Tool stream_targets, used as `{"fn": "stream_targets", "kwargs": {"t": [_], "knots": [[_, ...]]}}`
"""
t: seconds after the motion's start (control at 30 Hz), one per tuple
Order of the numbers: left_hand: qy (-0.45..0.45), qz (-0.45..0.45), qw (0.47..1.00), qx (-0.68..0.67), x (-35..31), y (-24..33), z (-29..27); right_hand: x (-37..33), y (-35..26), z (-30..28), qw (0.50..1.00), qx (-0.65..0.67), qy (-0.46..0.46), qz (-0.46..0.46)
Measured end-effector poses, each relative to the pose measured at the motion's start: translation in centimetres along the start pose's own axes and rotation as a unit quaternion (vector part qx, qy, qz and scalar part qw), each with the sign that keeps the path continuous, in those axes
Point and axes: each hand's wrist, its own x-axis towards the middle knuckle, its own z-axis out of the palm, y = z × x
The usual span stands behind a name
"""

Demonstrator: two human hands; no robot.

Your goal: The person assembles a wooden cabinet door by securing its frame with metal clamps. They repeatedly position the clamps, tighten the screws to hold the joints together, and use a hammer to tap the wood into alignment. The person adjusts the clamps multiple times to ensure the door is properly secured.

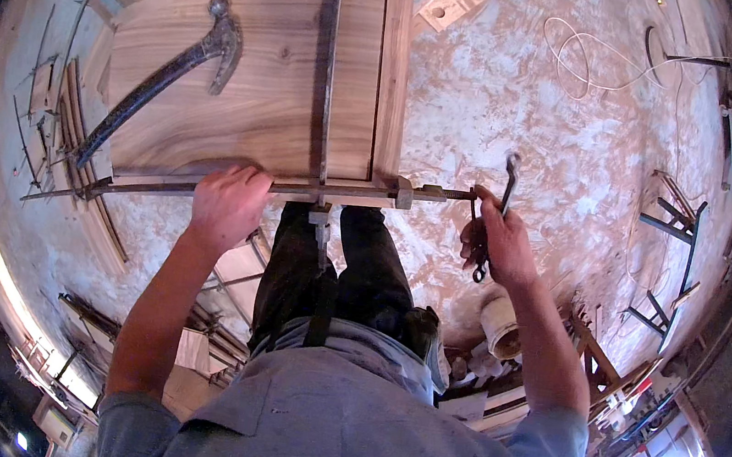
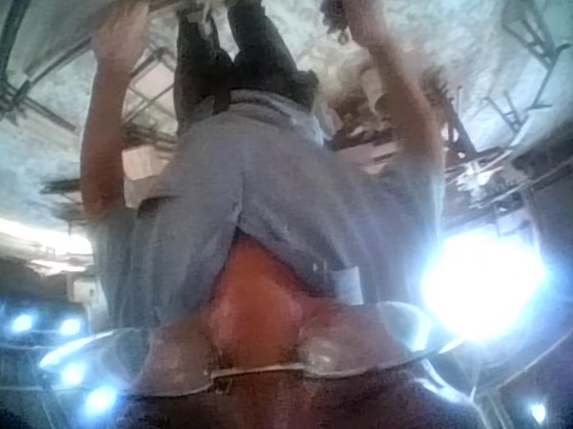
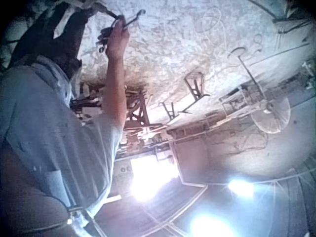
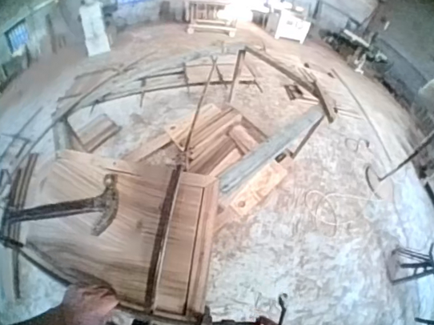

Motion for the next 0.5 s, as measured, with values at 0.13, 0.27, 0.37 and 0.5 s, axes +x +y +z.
{"fn": "stream_targets", "kwargs": {"t": [0.13,0.27,0.37,0.5], "knots": [[-0.003,-0.007,1.000,0.008,-0.2,0.0,0.4,-1.1,2.5,-1.0,0.952,-0.244,-0.033,-0.182],[-0.002,0.002,1.000,-0.002,0.1,0.1,-0.1,-0.4,2.3,-2.7,0.723,-0.556,-0.042,-0.407],[0.008,0.009,1.000,-0.003,0.0,-0.3,0.1,0.4,0.9,-2.9,0.630,-0.636,-0.040,-0.445],[0.019,0.006,1.000,-0.012,-0.1,-0.5,0.6,0.1,-1.4,-1.9,0.548,-0.645,0.007,-0.533]]}}
